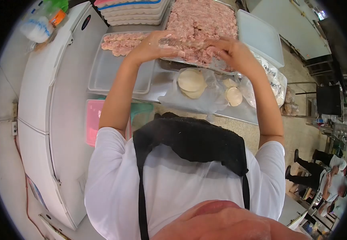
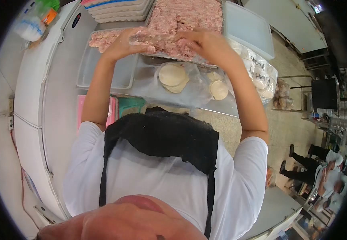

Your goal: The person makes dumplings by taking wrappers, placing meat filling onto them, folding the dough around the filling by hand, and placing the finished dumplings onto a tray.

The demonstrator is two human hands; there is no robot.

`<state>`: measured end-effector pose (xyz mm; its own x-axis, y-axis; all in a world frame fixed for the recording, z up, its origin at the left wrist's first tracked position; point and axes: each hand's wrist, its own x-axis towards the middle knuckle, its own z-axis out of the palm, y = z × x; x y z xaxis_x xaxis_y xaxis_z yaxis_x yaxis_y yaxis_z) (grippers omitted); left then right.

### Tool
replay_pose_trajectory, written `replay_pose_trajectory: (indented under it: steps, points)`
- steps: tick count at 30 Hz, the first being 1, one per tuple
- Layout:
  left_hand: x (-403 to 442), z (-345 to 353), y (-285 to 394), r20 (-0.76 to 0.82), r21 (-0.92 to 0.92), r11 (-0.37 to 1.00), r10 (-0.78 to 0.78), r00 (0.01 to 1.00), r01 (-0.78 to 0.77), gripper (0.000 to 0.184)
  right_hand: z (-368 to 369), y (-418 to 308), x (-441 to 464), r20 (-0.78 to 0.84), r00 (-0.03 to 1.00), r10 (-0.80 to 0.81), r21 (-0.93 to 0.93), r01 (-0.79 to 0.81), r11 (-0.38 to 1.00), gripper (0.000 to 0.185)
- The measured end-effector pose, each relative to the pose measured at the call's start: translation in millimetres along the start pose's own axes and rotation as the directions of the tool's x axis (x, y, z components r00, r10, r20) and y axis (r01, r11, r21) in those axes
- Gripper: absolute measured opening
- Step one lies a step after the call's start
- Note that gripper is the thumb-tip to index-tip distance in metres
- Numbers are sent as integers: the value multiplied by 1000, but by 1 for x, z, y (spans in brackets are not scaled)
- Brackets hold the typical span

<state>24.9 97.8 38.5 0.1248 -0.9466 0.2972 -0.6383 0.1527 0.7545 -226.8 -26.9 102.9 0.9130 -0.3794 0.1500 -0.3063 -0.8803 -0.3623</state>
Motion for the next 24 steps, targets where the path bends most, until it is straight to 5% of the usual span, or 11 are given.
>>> replay_pose_trajectory:
  steps: [3,6,9,12,14,21,24]
  points:
    - [-3,-24,-13,185,-411,894,-111,977,179,61,9,-33,5,-207,975,-78,-99,58,993,24]
    - [-14,-34,-30,-45,-209,975,-82,996,71,59,24,-53,16,-191,981,-47,-144,20,989,24]
    - [-20,-61,-19,204,-217,945,-200,958,244,53,10,-65,27,-174,985,-23,-142,-2,990,24]
    - [-31,-68,-40,8,-235,971,-34,999,35,66,5,-78,34,-163,987,-7,-24,3,1000,24]
    - [-34,-77,-41,64,-330,941,-60,996,78,69,27,-85,42,-165,979,-118,-36,113,993,25]
    - [-79,-103,-106,-87,-76,989,-130,988,123,63,69,-81,36,-112,985,135,197,-111,974,29]
    - [-116,-116,-174,-43,-143,936,-330,943,321,57,91,-49,0,-172,947,271,292,-213,932,31]
